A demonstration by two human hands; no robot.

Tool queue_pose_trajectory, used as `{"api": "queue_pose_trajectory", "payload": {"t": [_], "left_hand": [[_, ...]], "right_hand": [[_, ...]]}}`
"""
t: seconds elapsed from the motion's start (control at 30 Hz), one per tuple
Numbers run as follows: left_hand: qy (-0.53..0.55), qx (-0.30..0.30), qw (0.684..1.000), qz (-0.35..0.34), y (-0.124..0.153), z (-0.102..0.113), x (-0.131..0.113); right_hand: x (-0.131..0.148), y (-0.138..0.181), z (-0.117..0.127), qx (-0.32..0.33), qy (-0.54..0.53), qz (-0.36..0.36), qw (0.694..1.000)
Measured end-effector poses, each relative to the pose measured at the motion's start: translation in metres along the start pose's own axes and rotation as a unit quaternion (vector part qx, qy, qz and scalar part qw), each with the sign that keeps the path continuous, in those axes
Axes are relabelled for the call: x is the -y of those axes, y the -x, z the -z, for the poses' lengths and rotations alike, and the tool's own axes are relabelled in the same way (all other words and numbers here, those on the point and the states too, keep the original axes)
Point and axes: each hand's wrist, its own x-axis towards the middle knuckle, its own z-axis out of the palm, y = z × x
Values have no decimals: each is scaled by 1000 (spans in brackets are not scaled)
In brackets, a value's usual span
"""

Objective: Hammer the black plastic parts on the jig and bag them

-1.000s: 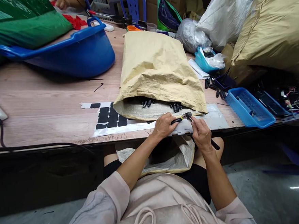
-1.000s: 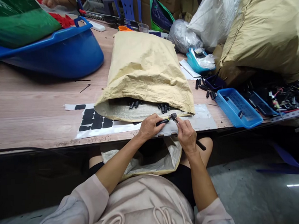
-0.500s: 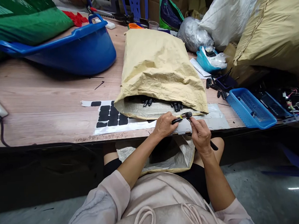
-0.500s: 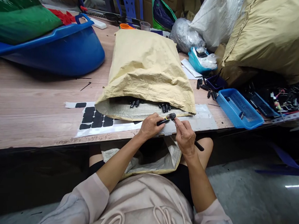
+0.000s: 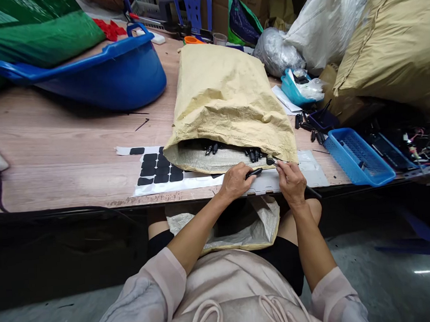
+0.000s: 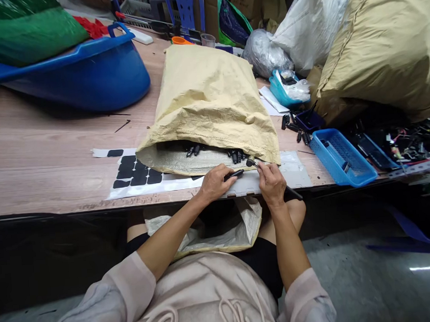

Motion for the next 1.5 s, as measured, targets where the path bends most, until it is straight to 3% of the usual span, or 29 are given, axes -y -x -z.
{"api": "queue_pose_trajectory", "payload": {"t": [0.2,0.8,1.23,1.5], "left_hand": [[34,17,999,3,0,5,3],[54,13,998,-17,2,6,8],[169,-6,985,-14,1,13,11],[172,-13,985,-15,0,11,13]], "right_hand": [[-30,-6,-20,1,61,0,998],[-22,-1,-17,11,53,-36,998],[-23,-2,-18,7,46,-37,998],[-26,-2,-20,8,48,-31,998]]}}
